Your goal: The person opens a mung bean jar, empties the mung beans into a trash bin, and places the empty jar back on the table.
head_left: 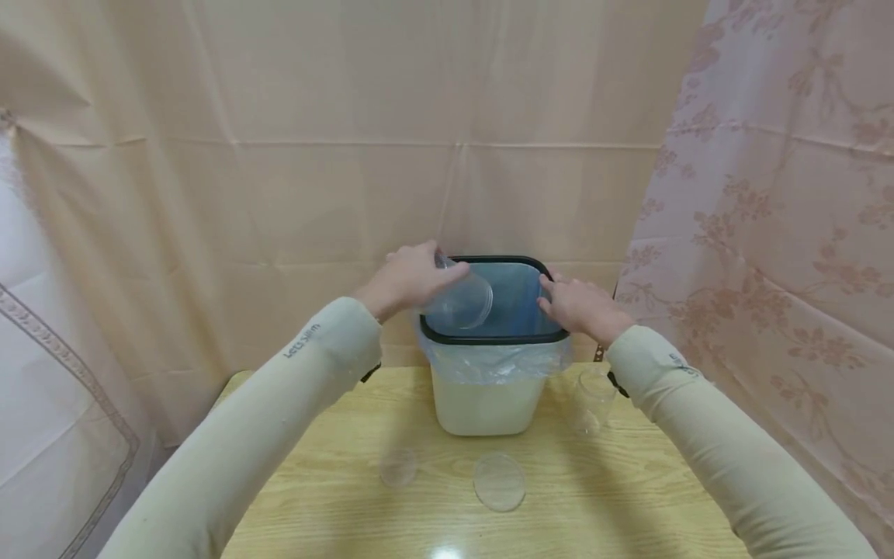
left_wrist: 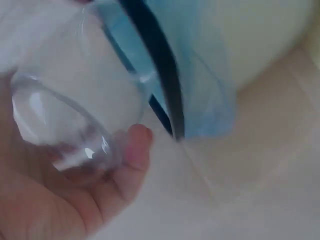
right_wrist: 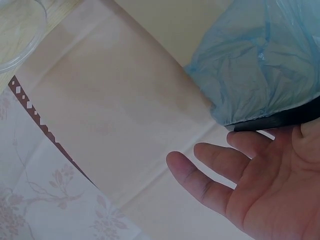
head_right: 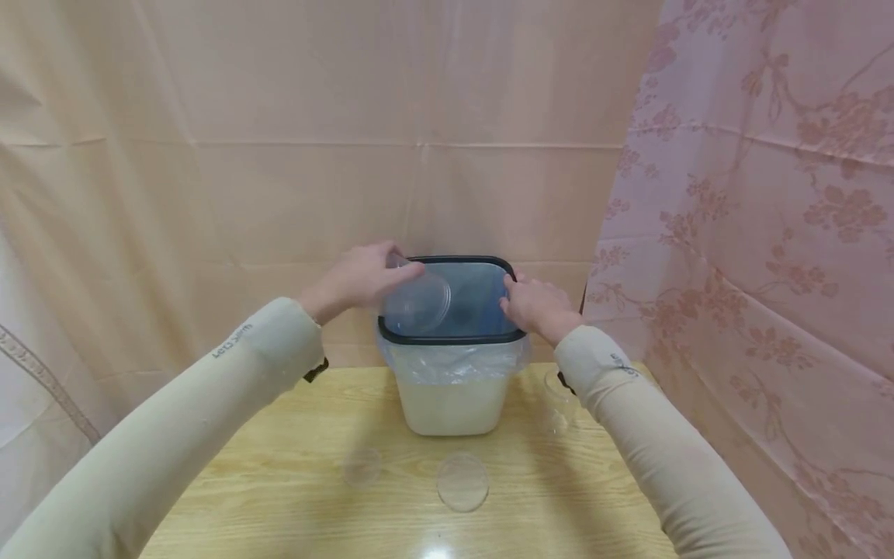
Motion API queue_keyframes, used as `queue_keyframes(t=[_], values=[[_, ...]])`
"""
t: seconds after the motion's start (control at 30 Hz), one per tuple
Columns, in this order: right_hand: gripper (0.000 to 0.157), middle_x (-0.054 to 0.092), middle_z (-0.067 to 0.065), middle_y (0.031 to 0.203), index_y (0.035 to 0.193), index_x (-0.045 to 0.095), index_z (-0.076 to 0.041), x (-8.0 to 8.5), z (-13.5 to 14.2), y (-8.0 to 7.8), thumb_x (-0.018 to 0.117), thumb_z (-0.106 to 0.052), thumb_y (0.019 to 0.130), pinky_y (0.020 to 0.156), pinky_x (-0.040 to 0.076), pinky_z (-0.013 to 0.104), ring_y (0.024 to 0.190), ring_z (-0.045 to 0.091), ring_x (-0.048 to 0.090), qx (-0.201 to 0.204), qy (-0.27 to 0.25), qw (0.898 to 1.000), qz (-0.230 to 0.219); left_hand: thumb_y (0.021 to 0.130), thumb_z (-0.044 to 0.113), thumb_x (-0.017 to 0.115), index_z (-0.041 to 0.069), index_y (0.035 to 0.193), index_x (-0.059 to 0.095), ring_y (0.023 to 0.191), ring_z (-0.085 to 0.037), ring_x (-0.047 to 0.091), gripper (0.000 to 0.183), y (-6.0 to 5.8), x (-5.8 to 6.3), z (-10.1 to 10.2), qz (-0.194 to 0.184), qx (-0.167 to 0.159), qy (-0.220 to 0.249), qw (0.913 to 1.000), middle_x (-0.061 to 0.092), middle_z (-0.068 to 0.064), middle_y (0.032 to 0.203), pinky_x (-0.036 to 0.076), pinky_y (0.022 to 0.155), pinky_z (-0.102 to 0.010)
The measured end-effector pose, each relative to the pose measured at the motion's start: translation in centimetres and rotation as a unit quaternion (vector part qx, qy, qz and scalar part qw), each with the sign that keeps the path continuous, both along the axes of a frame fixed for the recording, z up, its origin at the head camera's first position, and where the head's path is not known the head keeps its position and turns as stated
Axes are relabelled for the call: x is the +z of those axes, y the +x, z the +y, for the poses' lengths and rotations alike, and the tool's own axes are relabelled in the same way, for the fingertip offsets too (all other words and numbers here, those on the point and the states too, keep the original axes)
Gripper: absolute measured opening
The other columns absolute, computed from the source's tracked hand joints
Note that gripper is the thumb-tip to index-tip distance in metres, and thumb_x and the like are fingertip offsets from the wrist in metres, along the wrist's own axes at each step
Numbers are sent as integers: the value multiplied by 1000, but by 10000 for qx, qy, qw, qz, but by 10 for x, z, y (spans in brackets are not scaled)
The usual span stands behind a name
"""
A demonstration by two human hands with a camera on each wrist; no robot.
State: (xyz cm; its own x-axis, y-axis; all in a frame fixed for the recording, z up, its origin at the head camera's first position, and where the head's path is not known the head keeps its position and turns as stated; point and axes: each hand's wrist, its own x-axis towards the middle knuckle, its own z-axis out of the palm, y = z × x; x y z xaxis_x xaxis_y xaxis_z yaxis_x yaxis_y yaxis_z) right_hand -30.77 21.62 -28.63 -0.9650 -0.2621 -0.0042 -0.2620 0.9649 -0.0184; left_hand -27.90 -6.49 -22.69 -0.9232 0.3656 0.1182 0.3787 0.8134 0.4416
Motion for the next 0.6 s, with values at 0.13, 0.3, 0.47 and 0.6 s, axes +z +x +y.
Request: queue_keyframes(t=[0.13, 0.3, 0.47, 0.6], values=[[59, 19, 25, 164, 158, 27, -2, 0, -1, 0, 44, -28, 108, 112, 30, 62, 141, 48, 36, -22, -15, 10000, -46, 92, 61, 51, 10, 111, 57, 74, -23, 61, 55, 2, 3, -4, -670, 558, 619, 9943, 60, -9, 101, 58, 62, -39], [59, 18, 26, 164, 159, 25, -1, 2, -1, 1, 43, -28, 109, 112, 29, 63, 142, 49, 34, -20, 4, 10000, -82, 90, 63, 56, 14, 124, 62, 91, -23, 62, 59, 2, 4, -4, -526, 469, 503, 9962, 64, -4, 116, 58, 68, -41], [59, 19, 26, 164, 158, 26, -1, 2, -1, 1, 44, -28, 109, 112, 29, 63, 141, 49, 35, -19, 11, 10000, -74, 85, 49, 75, 13, 132, 59, 114, -25, 56, 62, -4, 1, 0, 880, -802, -734, 9902, 60, -5, 129, 49, 95, -42], [59, 18, 26, 164, 158, 27, -1, 2, -1, 2, 44, -27, 108, 112, 30, 63, 140, 49, 36, -28, -5, 10000, -65, 75, 28, 90, 9, 140, 55, 128, -29, 47, 76, -10, -2, 3, 1615, -1940, -1264, 9593, 52, -10, 138, 41, 108, -41]])
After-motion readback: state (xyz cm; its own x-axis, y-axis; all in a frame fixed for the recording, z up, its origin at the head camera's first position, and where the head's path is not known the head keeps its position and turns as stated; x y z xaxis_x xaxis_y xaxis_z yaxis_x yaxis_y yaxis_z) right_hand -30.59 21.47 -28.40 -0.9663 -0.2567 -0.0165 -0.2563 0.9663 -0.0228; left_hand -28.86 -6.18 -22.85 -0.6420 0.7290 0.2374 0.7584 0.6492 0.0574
